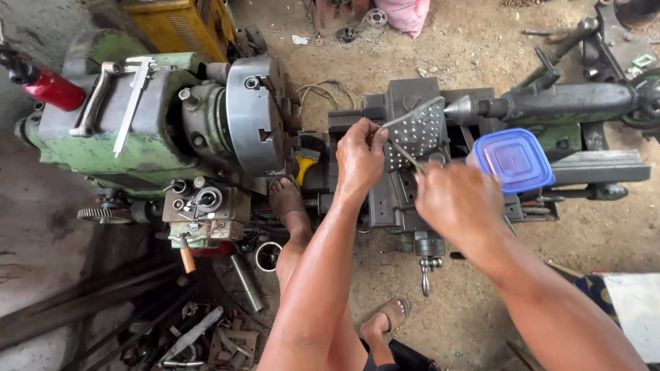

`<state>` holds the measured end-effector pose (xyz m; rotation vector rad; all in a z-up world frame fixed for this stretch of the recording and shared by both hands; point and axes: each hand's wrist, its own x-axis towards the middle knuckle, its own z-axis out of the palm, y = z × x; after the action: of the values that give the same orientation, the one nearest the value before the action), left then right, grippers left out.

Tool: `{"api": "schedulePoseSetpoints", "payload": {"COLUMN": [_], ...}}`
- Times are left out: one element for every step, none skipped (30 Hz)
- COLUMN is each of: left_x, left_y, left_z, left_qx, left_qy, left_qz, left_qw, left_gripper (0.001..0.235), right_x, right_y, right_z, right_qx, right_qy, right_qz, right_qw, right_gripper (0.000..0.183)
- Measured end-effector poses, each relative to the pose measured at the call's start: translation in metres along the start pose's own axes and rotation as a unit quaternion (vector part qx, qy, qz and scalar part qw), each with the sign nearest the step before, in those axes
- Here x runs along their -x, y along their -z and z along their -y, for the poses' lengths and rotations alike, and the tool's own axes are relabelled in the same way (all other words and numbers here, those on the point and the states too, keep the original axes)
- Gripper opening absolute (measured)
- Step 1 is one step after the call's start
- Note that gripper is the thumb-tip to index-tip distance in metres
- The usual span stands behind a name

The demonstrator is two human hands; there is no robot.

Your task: Using a screwdriver to clear or align holes in a perforated metal plate mounted on a lathe machine carriage.

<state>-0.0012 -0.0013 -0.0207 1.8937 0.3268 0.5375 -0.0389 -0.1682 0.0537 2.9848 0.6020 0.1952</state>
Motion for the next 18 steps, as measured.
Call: {"api": "schedulePoseSetpoints", "payload": {"left_x": [0.000,-0.007,-0.008,-0.006,-0.005,-0.002,0.000,-0.005,-0.006,-0.003,0.000,-0.003,-0.005,-0.008,-0.011,-0.007,-0.005,-0.004], "left_y": [0.000,-0.011,-0.003,-0.004,-0.007,-0.008,-0.008,0.000,-0.006,-0.003,-0.001,0.001,0.001,-0.002,-0.005,-0.002,0.002,0.000], "left_z": [0.005,0.002,0.005,0.008,0.012,0.013,0.016,0.017,0.010,0.008,0.005,0.009,0.012,0.016,0.010,0.010,0.011,0.008], "left_qx": [-0.017,-0.022,-0.013,-0.028,-0.043,-0.029,-0.051,-0.078,-0.069,-0.051,-0.032,-0.031,-0.035,-0.035,-0.030,-0.039,-0.048,-0.042], "left_qy": [-0.017,-0.045,-0.058,-0.060,-0.064,-0.071,-0.063,-0.057,-0.067,-0.038,-0.008,-0.016,-0.014,-0.010,-0.016,-0.008,0.000,-0.001], "left_qz": [-0.009,-0.009,0.006,0.000,-0.006,0.014,0.013,-0.001,0.005,-0.001,-0.007,0.003,-0.001,-0.005,0.005,0.003,0.001,0.005], "left_qw": [1.000,0.999,0.998,0.998,0.997,0.997,0.997,0.995,0.995,0.998,0.999,0.999,0.999,0.999,0.999,0.999,0.999,0.999], "left_gripper": [0.012,0.013,0.013,0.011,0.010,0.010,0.011,0.012,0.012,0.010,0.008,0.008,0.008,0.007,0.007,0.008,0.010,0.010], "right_x": [-0.014,-0.030,-0.031,-0.027,-0.026,-0.007,0.012,0.023,0.024,0.027,0.030,0.017,0.005,-0.009,-0.011,-0.009,-0.008,0.006], "right_y": [-0.010,-0.016,-0.009,-0.001,0.004,0.008,0.012,0.018,0.019,0.019,0.019,0.013,0.008,0.003,-0.002,-0.009,-0.017,-0.004], "right_z": [-0.001,-0.012,-0.004,-0.003,-0.001,-0.007,-0.010,-0.008,-0.013,-0.012,-0.012,-0.006,-0.001,0.000,-0.001,0.003,0.009,0.001], "right_qx": [-0.041,-0.075,-0.068,-0.076,-0.086,-0.076,-0.087,-0.101,-0.094,-0.111,-0.127,-0.128,-0.154,-0.175,-0.170,-0.191,-0.211,-0.206], "right_qy": [0.015,0.015,-0.005,-0.001,0.002,-0.022,0.000,0.034,0.023,0.020,0.018,0.006,0.024,0.041,0.029,0.055,0.079,0.074], "right_qz": [0.002,-0.005,-0.011,0.012,0.035,0.035,0.027,0.013,0.006,0.016,0.027,0.023,-0.003,-0.027,-0.031,-0.005,0.020,0.020], "right_qw": [0.999,0.997,0.998,0.997,0.996,0.996,0.996,0.994,0.995,0.993,0.991,0.991,0.988,0.983,0.984,0.980,0.974,0.975], "right_gripper": [0.033,0.028,0.028,0.025,0.023,0.023,0.019,0.016,0.016,0.015,0.014,0.014,0.015,0.015,0.015,0.016,0.018,0.018]}}
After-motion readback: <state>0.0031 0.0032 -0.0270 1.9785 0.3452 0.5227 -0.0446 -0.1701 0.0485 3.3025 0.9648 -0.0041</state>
